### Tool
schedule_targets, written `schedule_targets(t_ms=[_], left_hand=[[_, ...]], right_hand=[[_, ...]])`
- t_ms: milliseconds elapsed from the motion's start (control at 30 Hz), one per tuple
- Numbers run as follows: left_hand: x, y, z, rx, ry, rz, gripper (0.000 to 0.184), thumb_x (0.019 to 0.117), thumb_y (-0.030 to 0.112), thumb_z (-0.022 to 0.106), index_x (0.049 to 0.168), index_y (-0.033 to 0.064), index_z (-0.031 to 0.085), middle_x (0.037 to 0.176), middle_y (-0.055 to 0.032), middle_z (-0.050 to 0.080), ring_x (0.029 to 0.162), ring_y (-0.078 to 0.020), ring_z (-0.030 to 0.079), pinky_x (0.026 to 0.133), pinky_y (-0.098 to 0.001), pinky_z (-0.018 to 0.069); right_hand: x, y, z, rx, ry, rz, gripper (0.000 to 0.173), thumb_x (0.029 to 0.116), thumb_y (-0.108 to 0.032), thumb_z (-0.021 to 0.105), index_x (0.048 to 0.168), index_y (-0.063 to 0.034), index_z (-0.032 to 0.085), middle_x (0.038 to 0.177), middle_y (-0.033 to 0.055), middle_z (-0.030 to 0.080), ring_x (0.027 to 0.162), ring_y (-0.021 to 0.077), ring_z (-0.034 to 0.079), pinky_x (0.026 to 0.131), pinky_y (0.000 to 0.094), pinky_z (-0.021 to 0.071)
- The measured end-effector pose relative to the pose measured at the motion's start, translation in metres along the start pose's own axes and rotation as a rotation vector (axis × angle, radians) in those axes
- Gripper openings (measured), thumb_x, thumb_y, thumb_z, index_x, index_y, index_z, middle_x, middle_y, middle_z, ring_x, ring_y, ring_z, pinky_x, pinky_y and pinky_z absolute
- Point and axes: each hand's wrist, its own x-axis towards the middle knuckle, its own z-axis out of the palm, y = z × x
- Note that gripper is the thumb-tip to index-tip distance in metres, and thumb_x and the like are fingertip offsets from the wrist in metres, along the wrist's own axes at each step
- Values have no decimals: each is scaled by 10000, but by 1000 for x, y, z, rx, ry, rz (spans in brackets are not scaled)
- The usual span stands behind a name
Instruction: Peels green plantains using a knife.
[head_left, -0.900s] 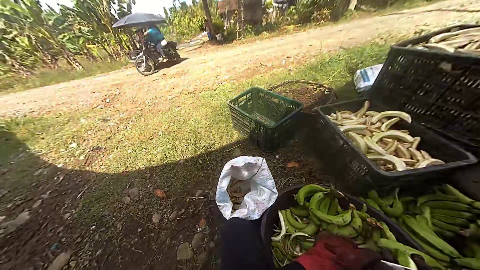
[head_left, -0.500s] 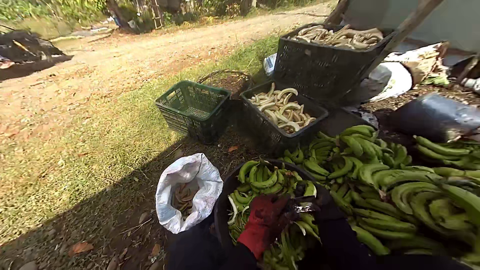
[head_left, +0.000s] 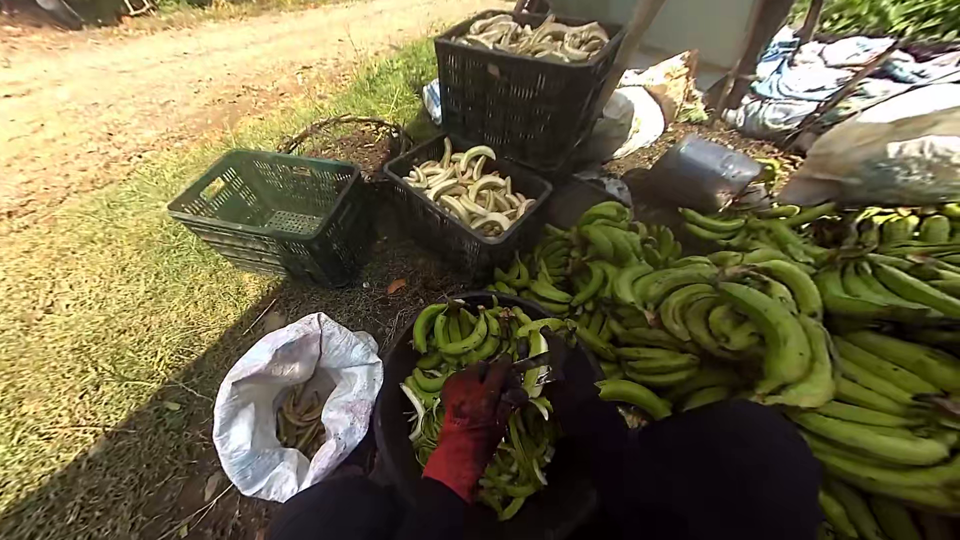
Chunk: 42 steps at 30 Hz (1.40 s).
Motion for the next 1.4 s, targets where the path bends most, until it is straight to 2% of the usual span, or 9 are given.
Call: schedule_targets(t_ms=[167, 267, 333, 467, 533, 767, 1067, 1267, 1400], left_hand=[[21, -7, -7, -102, -257, -300, 420, 1025, 287, 534, 1426, 198, 620, 1214, -188, 688, 1101, -371, 671, 955, -566, 534], [25, -25, -3, -257, -292, -440, 408, 1097, 329, 424, 1413, 159, 617, 1316, -132, 670, 1253, -277, 619, 1101, -497, 467], [28, -28, -9, -342, -372, -521, 451, 1115, 378, 365, 1390, 132, 625, 1366, -117, 647, 1312, -242, 582, 1143, -478, 429], [19, -27, 2, -411, -352, -562, 478, 1102, 464, 361, 1304, 146, 655, 1143, -87, 692, 1024, -201, 682, 916, -447, 571], [12, -21, 2, -429, -351, -424, 449, 1095, 442, 406, 1355, 160, 640, 1182, -73, 696, 1055, -174, 682, 948, -417, 568], [-18, 1, -4, -192, -286, 195, 462, 1018, 530, 519, 1369, 266, 660, 1112, -111, 721, 1013, -285, 699, 906, -526, 567], [-8, 9, -1, -95, -187, -47, 418, 953, 426, 614, 1267, 173, 725, 1124, -179, 716, 1023, -382, 698, 879, -583, 555], [-11, 14, 5, -78, -77, -178, 408, 934, 382, 622, 1242, 139, 736, 1103, -196, 713, 985, -394, 699, 852, -584, 559], [-9, 12, 4, -42, -42, -112, 408, 941, 427, 615, 1225, 165, 745, 1067, -182, 721, 956, -372, 708, 826, -564, 571]], right_hand=[[-2, 44, -19, -608, -112, -222, 417, 1113, -211, 350, 1395, 32, 538, 1282, 138, 641, 1120, 94, 614, 986, 259, 500], [-18, 33, -19, -802, -364, -142, 542, 1101, -299, 317, 1549, 1, 377, 1557, 182, 441, 1396, 177, 469, 1177, 339, 366], [-20, 26, -25, -900, -513, -59, 569, 1062, -363, 387, 1550, -72, 417, 1503, 132, 522, 1309, 177, 559, 1108, 385, 451], [-7, 24, -49, -323, -467, 201, 477, 1081, -323, 269, 1468, -116, 456, 845, 83, 649, 626, 163, 623, 552, 304, 553], [1, 14, -55, -5, -304, 370, 562, 1099, -487, 168, 1166, -110, 579, 725, 79, 626, 527, 160, 593, 460, 294, 524], [31, -5, -83, 393, -479, 576, 569, 1050, -501, 302, 1078, -28, 616, 790, 92, 643, 593, 153, 646, 507, 263, 568], [-8, 20, -33, 218, -332, 293, 497, 1120, -334, 179, 1076, -59, 591, 770, 73, 674, 627, 155, 669, 543, 291, 572], [-6, 43, -40, 70, -340, -53, 420, 1124, -227, 222, 1317, -8, 524, 1024, 63, 687, 900, 109, 682, 816, 271, 585], [-5, 41, -42, 63, -329, -8, 409, 1118, -265, 236, 1268, -42, 544, 950, 54, 697, 829, 118, 693, 753, 287, 603]])
